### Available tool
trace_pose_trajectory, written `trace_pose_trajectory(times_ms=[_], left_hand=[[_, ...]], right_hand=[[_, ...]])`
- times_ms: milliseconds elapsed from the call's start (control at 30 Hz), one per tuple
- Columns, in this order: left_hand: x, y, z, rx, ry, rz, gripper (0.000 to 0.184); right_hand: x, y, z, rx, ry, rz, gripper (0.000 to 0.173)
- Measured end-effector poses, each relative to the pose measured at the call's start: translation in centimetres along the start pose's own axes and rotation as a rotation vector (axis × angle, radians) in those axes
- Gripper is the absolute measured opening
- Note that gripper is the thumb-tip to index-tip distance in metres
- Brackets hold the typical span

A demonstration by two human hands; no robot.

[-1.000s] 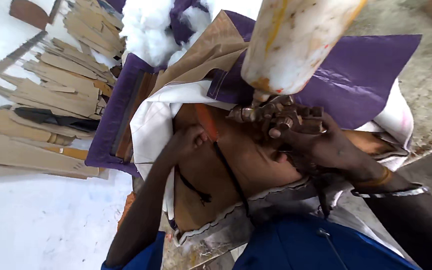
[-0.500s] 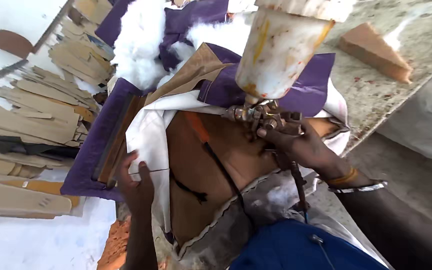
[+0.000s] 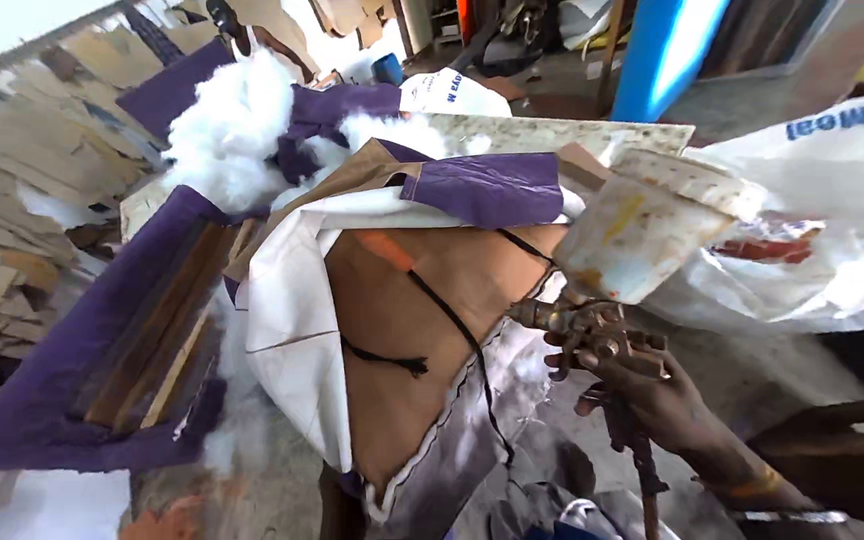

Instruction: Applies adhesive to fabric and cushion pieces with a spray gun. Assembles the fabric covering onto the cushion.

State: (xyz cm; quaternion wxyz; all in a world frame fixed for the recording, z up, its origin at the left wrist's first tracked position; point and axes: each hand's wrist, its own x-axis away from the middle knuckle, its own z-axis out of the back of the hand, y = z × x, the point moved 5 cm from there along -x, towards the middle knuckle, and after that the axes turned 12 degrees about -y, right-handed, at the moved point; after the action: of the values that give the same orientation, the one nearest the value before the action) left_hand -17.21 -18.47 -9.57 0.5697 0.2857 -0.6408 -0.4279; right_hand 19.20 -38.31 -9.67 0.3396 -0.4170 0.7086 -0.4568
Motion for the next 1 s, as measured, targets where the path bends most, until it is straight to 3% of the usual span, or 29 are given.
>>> trace_pose_trajectory(times_ms=[67, 100, 167, 233, 300, 333, 400, 467, 500, 567, 667, 733, 900, 1000], left_hand=[[-0.3, -6.5, -1.9, 0.131, -0.171, -0.190, 0.026], [-0.1, -8.9, -3.7, 0.192, -0.217, -0.189, 0.026], [1.7, -11.9, -9.0, 0.275, -0.257, -0.055, 0.029], [5.3, -11.4, -15.7, 0.215, -0.285, 0.120, 0.038], [7.5, -11.2, -21.2, -0.086, -0.570, 0.176, 0.043], [7.6, -11.8, -23.2, -0.344, -0.821, 0.121, 0.049], [9.5, -10.0, -27.1, -0.911, -1.271, -0.162, 0.047], [12.7, -5.9, -30.0, -1.192, -1.553, -0.417, 0.053], [14.1, -3.3, -30.7, -1.182, -1.594, -0.554, 0.053], [15.5, 3.0, -31.8, -1.087, -1.475, -0.783, 0.046], [14.4, 12.0, -33.0, -1.290, -0.962, -1.064, 0.043], [12.3, 16.4, -33.9, -1.456, -0.724, -1.092, 0.043], [7.6, 24.0, -37.7, -1.571, -0.694, -0.866, 0.040], [-0.5, 26.1, -38.7, -1.976, -0.673, -0.997, 0.037]], right_hand=[[1.0, 0.1, 1.1, -0.003, 0.021, -0.018, 0.033], [1.4, 0.0, 1.9, -0.006, 0.032, -0.014, 0.033], [2.2, -0.5, 3.6, 0.005, 0.058, 0.023, 0.032], [3.1, -1.7, 5.5, 0.026, 0.073, 0.051, 0.031], [4.3, -3.1, 8.0, 0.048, 0.077, 0.071, 0.030], [5.0, -3.7, 9.5, 0.063, 0.097, 0.083, 0.028], [6.3, -5.1, 12.2, 0.083, 0.101, 0.116, 0.028], [7.3, -6.1, 14.9, 0.081, 0.096, 0.140, 0.033], [7.8, -6.4, 15.9, 0.076, 0.089, 0.145, 0.035], [8.5, -6.7, 17.6, 0.048, 0.098, 0.146, 0.037], [9.0, -6.9, 18.7, -0.002, 0.118, 0.144, 0.037], [8.9, -6.7, 19.4, -0.034, 0.108, 0.131, 0.037], [7.3, -6.1, 19.0, -0.062, 0.074, 0.135, 0.039], [5.8, -5.6, 17.4, -0.065, 0.076, 0.146, 0.038]])
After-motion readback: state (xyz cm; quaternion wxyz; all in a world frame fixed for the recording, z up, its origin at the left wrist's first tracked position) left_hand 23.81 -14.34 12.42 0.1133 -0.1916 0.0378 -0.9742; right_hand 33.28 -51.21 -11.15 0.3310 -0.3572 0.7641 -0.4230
